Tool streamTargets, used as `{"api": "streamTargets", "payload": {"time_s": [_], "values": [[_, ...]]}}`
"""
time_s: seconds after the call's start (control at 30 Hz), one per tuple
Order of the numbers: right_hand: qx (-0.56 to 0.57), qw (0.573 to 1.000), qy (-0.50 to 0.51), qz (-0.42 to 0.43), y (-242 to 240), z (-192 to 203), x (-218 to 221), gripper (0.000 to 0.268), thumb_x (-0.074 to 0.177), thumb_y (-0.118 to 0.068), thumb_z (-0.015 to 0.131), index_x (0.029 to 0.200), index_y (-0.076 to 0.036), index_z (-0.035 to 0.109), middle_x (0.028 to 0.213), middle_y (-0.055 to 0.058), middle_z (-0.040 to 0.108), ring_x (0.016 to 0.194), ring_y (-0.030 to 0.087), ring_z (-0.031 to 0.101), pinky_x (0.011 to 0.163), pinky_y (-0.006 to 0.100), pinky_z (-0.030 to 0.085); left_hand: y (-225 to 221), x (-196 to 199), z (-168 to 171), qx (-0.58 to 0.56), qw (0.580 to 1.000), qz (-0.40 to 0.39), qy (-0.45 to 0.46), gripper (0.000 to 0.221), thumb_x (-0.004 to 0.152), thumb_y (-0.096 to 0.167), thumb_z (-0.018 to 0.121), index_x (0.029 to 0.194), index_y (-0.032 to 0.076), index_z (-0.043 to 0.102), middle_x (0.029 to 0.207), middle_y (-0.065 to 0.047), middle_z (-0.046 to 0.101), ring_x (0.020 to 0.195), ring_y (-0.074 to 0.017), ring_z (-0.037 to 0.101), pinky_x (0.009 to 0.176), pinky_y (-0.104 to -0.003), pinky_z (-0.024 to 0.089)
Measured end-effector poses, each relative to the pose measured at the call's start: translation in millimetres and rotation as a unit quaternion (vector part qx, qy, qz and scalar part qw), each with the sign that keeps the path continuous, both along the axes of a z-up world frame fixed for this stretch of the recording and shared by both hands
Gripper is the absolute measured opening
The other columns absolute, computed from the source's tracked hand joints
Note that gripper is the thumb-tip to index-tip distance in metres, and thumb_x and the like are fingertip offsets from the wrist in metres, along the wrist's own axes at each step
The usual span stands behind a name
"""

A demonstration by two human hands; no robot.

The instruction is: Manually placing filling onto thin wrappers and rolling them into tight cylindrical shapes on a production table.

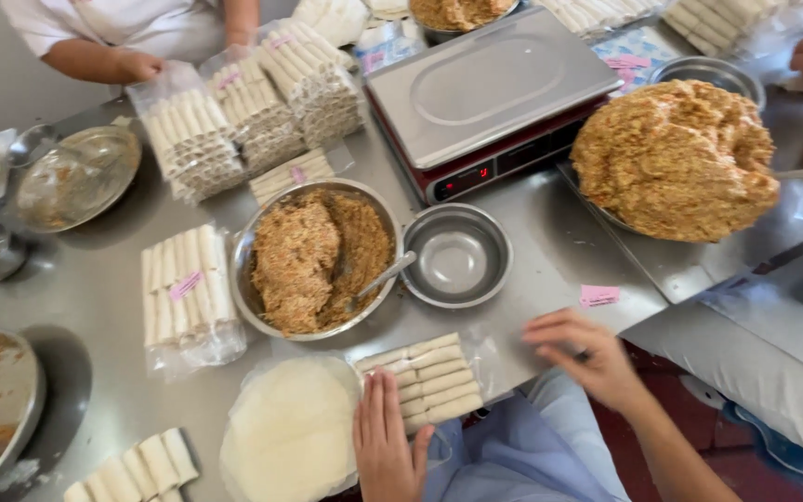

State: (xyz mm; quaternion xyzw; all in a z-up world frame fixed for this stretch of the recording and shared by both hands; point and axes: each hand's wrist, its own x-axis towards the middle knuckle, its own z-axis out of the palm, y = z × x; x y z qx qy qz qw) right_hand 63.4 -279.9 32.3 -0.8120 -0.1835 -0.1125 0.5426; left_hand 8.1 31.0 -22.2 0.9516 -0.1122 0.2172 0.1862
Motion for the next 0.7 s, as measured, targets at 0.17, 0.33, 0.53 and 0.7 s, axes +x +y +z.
{"api": "streamTargets", "payload": {"time_s": [0.17, 0.33, 0.53, 0.7], "values": [[-0.179, 0.95, -0.086, -0.239, -68.2, -22.6, -0.2, 0.015, 0.099, -0.011, 0.066, 0.111, -0.011, 0.076, 0.106, 0.006, 0.07, 0.098, 0.022, 0.068, 0.091, 0.035, 0.052, -1.0, 16.7, -24.8, 0.104, 0.994, 0.018, 0.011, 0.091, 0.098, 0.069, 0.021, 0.162, 0.004, 0.025, 0.171, -0.013, 0.026, 0.157, -0.0283, 0.026, 0.12, -0.046, 0.028], [-0.278, 0.925, -0.106, -0.236, -83.2, -35.1, 10.9, 0.018, 0.1, -0.016, 0.066, 0.114, -0.01, 0.075, 0.107, 0.007, 0.067, 0.097, 0.025, 0.064, 0.089, 0.039, 0.052, -1.7, 16.6, -26.0, 0.16, 0.986, 0.047, -0.003, 0.096, 0.096, 0.074, 0.017, 0.164, 0.006, 0.022, 0.172, -0.01, 0.023, 0.159, -0.0241, 0.023, 0.123, -0.049, 0.023], [-0.298, 0.929, -0.101, -0.196, -83.4, -38.3, 16.0, 0.011, 0.097, -0.023, 0.069, 0.102, -0.016, 0.075, 0.107, 0.002, 0.065, 0.088, 0.024, 0.057, 0.084, 0.036, 0.051, -4.6, 19.8, -13.4, 0.188, 0.978, 0.032, 0.085, 0.101, 0.094, 0.078, 0.021, 0.165, 0.008, 0.008, 0.175, -0.009, 0.007, 0.16, -0.0243, 0.007, 0.118, -0.06, 0.015], [-0.303, 0.935, -0.072, -0.173, -83.7, -39.2, 18.3, 0.011, 0.102, -0.019, 0.062, 0.095, -0.014, 0.068, 0.101, 0.001, 0.065, 0.086, 0.023, 0.056, 0.084, 0.034, 0.048, -49.5, 32.8, 12.5, 0.183, 0.983, -0.004, 0.024, 0.087, 0.102, 0.068, 0.014, 0.162, 0.005, 0.006, 0.173, -0.016, -0.005, 0.158, -0.0303, -0.005, 0.127, -0.05, 0.002]]}}
